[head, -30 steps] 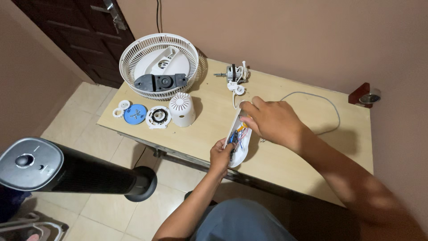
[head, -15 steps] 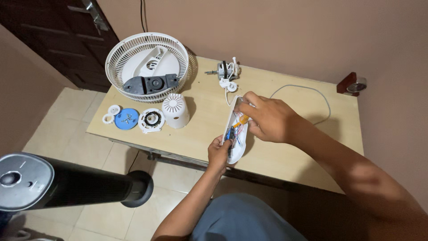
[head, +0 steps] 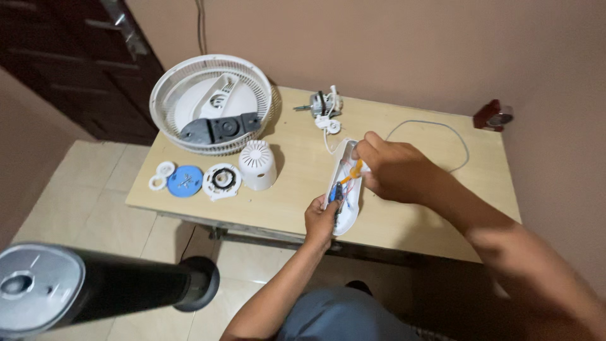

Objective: The person works on the internal wiring of a white plastic fan base. They use a screwdriver to tighten screws on a blue switch module and adjust the red and blue wires inside the casing. The person repeatedly checks the connections and tightens the screws throughout the clip.

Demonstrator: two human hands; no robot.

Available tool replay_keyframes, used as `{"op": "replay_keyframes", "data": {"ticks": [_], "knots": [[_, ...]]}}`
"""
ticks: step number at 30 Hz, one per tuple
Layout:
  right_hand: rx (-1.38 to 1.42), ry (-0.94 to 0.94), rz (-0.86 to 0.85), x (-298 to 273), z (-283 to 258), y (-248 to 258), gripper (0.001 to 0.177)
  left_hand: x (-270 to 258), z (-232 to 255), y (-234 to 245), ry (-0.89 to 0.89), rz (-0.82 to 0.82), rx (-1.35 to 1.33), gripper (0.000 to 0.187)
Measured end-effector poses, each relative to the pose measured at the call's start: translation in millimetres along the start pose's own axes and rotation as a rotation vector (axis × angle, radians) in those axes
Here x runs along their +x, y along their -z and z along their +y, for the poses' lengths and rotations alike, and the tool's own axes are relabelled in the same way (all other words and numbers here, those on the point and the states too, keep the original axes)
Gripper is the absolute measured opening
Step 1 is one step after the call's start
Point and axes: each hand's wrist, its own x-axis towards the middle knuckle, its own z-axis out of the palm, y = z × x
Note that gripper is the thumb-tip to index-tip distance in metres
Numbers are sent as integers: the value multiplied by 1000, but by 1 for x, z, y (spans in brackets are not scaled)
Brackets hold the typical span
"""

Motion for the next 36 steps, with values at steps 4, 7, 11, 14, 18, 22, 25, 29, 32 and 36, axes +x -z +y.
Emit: {"op": "replay_keyframes", "data": {"ticks": [4,7,11,14,18,22,25,29,32,36], "knots": [[-54,-1,103,1,-2,-9,39,5,7,1,-5,-10,17,32],[-221,-102,88,-1,-4,-18,47,0,6,4,8,-36,2,32],[-376,-149,66,1,-7,-15,51,-2,10,2,20,-39,-2,32],[-223,-113,138,2,-12,-5,41,-5,11,-1,14,-24,4,33],[97,99,180,5,-11,8,53,-8,13,-1,-14,10,13,35],[153,176,88,8,-9,7,48,-9,14,-3,-39,37,-53,36],[172,217,61,7,-1,5,44,-9,14,-4,-58,49,-86,36],[195,242,41,9,10,2,42,-6,9,-6,-51,65,-110,33],[162,299,98,11,15,-1,38,-4,4,-6,-58,37,-127,32],[-27,198,87,11,16,-2,38,-2,1,-4,-57,18,-126,33]]}}
